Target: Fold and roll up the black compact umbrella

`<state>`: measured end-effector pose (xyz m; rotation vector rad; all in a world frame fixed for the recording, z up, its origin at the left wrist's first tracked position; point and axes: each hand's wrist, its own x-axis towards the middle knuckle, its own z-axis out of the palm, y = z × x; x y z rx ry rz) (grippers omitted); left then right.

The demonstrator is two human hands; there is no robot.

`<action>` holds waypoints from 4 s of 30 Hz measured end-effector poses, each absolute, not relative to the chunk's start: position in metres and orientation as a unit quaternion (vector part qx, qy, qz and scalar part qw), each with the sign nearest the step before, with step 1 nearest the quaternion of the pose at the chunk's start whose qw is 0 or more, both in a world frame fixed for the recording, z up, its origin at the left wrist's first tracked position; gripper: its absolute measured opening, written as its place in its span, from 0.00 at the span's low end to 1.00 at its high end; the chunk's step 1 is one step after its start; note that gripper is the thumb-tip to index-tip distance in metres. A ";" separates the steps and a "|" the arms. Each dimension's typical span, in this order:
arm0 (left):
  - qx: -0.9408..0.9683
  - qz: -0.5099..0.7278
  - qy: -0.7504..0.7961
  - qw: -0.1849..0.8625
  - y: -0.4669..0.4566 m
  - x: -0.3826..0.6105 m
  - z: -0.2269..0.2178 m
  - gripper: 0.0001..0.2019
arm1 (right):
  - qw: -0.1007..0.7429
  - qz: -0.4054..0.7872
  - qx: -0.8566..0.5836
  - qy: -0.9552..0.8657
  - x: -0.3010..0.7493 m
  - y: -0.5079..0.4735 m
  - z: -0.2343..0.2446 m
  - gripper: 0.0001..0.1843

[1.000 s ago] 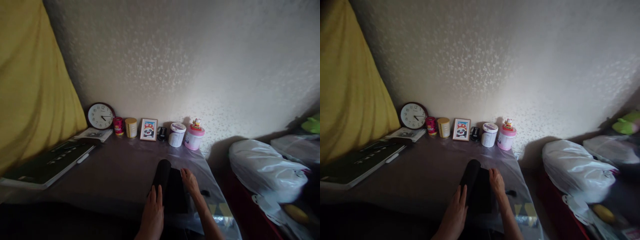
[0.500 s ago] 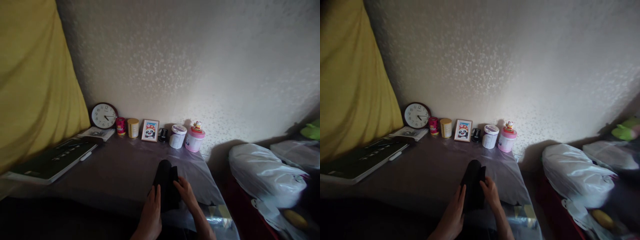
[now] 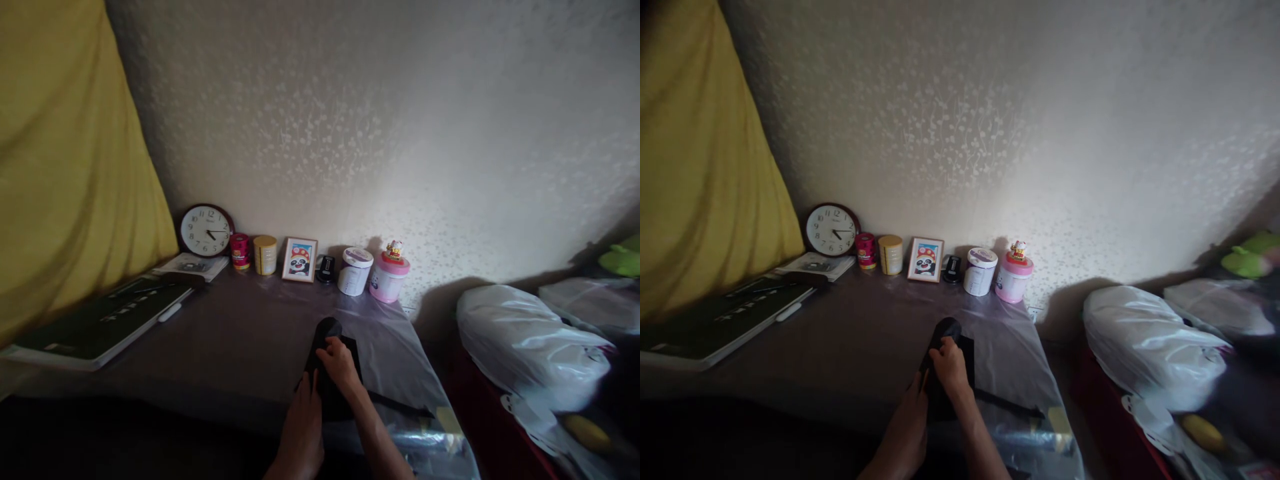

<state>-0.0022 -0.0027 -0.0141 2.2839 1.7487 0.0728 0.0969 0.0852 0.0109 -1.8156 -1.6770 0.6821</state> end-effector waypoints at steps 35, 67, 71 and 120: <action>0.785 0.080 0.592 0.163 -0.002 -0.014 -0.048 0.36 | 0.283 0.100 -0.407 -0.863 0.120 0.132 -0.032 0.14; 0.781 0.105 0.605 0.118 -0.014 -0.008 -0.033 0.30 | 0.353 0.277 -0.678 -0.582 0.136 0.053 -0.015 0.24; 0.783 0.113 0.598 0.126 -0.012 -0.009 -0.033 0.30 | 0.362 0.295 -0.659 -0.589 0.115 0.064 -0.008 0.22; 0.748 0.077 0.625 0.208 -0.014 -0.016 -0.018 0.31 | 0.298 0.179 -0.577 -0.739 0.142 0.179 -0.027 0.13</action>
